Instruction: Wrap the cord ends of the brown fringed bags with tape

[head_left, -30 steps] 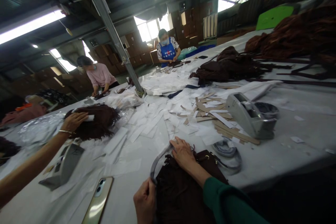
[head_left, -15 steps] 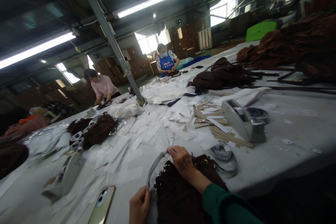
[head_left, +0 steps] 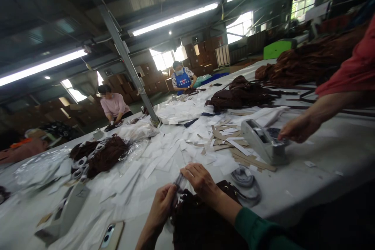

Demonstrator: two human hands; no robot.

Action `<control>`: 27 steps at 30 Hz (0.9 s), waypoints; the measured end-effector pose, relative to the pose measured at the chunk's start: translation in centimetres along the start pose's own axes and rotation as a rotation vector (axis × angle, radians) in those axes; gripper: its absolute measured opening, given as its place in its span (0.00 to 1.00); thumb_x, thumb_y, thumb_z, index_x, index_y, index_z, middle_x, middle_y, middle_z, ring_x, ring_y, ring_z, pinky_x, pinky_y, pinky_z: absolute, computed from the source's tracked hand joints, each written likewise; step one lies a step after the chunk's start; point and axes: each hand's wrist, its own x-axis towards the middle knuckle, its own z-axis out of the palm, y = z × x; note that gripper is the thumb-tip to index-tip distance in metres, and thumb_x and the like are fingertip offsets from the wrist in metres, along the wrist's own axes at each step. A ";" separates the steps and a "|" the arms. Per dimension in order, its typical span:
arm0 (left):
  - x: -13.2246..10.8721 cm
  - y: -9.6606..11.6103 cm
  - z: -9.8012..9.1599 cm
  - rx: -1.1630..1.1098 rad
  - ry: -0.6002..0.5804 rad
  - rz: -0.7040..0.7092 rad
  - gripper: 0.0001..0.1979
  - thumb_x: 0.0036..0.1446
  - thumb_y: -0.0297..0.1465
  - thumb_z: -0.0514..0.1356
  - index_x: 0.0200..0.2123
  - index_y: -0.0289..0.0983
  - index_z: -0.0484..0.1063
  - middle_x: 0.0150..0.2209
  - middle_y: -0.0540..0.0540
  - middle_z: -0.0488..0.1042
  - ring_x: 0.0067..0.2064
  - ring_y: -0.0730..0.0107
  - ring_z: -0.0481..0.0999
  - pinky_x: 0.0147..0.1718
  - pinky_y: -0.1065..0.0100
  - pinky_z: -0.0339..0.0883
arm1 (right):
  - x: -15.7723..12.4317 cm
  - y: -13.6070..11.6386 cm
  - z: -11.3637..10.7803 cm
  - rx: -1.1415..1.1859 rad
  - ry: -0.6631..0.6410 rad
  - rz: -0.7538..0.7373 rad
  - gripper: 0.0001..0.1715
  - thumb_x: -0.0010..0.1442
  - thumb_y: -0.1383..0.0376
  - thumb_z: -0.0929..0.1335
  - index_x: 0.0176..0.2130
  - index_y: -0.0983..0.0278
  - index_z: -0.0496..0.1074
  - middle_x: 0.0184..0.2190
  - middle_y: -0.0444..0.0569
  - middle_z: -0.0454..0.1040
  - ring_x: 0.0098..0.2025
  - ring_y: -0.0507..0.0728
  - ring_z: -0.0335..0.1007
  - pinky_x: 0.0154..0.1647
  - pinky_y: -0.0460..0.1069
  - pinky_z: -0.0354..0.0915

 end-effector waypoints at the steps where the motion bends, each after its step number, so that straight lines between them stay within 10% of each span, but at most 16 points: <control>1: 0.0 -0.1 0.1 -0.011 0.009 -0.003 0.25 0.53 0.52 0.59 0.27 0.32 0.69 0.15 0.58 0.54 0.16 0.83 0.49 0.15 0.76 0.40 | -0.2 -0.1 0.1 0.027 -0.015 0.064 0.17 0.65 0.71 0.59 0.50 0.66 0.70 0.40 0.56 0.74 0.45 0.62 0.67 0.50 0.57 0.63; 10: 0.1 -0.2 0.8 0.118 0.168 0.032 0.28 0.53 0.56 0.55 0.41 0.36 0.67 0.14 0.60 0.54 0.14 0.78 0.52 0.14 0.75 0.43 | 0.4 -3.1 1.0 0.491 0.051 0.569 0.16 0.64 0.63 0.60 0.41 0.63 0.74 0.25 0.48 0.77 0.26 0.54 0.71 0.26 0.46 0.64; 15: 0.6 -1.1 0.4 0.282 0.081 0.010 0.29 0.54 0.57 0.50 0.23 0.37 0.66 0.16 0.52 0.63 0.18 0.73 0.62 0.19 0.71 0.53 | 0.2 -4.8 2.0 0.853 0.022 0.721 0.31 0.63 0.47 0.58 0.38 0.69 0.74 0.21 0.49 0.75 0.20 0.52 0.68 0.19 0.44 0.63; 22: 0.5 -1.8 -0.1 0.138 0.148 0.027 0.28 0.49 0.57 0.57 0.22 0.35 0.67 0.17 0.52 0.62 0.20 0.75 0.60 0.19 0.72 0.51 | -0.4 -5.1 0.2 1.074 -0.191 0.708 0.29 0.60 0.46 0.62 0.39 0.67 0.74 0.16 0.44 0.73 0.17 0.53 0.69 0.17 0.44 0.62; 27: 0.4 -1.9 -0.3 -0.139 0.160 -0.146 0.29 0.44 0.58 0.60 0.23 0.37 0.63 0.14 0.59 0.54 0.15 0.82 0.49 0.14 0.75 0.41 | -1.0 -5.7 -1.2 0.871 -0.150 0.570 0.22 0.65 0.59 0.59 0.55 0.64 0.66 0.26 0.44 0.77 0.28 0.54 0.74 0.32 0.47 0.68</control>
